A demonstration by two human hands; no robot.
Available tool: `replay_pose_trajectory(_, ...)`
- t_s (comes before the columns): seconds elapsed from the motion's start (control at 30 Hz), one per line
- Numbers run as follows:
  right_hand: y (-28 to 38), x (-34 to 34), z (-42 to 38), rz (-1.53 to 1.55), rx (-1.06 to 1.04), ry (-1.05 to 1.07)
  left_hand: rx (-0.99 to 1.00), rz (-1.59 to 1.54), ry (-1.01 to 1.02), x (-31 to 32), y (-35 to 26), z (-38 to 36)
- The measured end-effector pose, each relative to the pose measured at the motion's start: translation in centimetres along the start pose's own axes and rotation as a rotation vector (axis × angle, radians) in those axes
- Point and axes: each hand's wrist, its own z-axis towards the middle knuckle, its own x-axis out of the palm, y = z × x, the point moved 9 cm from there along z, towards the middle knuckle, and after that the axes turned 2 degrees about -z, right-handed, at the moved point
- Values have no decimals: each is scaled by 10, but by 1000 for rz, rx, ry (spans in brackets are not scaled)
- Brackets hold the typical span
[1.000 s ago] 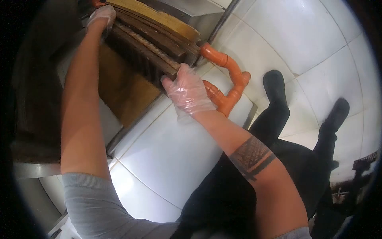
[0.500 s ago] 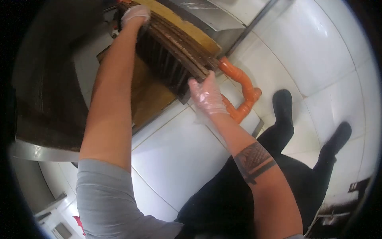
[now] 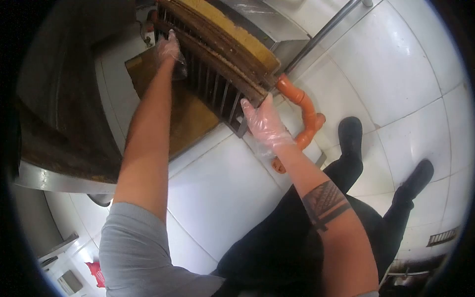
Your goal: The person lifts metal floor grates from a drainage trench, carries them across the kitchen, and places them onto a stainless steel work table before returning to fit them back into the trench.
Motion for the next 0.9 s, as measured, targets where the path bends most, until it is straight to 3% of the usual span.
replay_pose_trajectory(0.03, -2, 2, -2, 25, 27, -16, -229, 19, 131, 22, 45, 1)
replay_pose_trajectory(0.07, -3, 1, -4, 46, 45, -38, -237, 18, 138, 36, 69, 2)
replay_pose_trajectory(0.2, 8, -2, -16, -51, 39, -47, -327, -678, 259, 94, 108, -8)
replay_pose_trajectory(0.3, -6, 5, -23, -8, 133, 6, -205, -569, 253, 60, 38, -7)
replay_pose_trajectory(0.37, -15, 11, -22, 27, 48, -24, -134, -294, 281, 55, 5, -3)
replay_pose_trajectory(0.4, -20, 15, -27, 33, 51, -24, -158, -413, 205, 54, 4, -6)
replay_pose_trajectory(0.47, -37, 18, -36, -44, 183, -12, -97, -355, 142, 53, 12, -10)
replay_pose_trajectory(0.6, -55, 19, -54, 56, -16, -82, 94, -240, -13, 44, -11, -27)
replay_pose_trajectory(0.67, -70, 23, -54, 52, 8, -83, 197, -163, -70, 39, -26, -35)
replay_pose_trajectory(0.73, -55, 18, -50, 44, 23, -94, 179, -180, -84, 43, -25, -19)
replay_pose_trajectory(0.8, -32, 18, -42, 58, 197, -1, 162, -274, -85, 43, -26, -7)
replay_pose_trajectory(0.9, 2, 15, -25, 28, 228, -53, 112, -127, -6, 46, -31, 24)
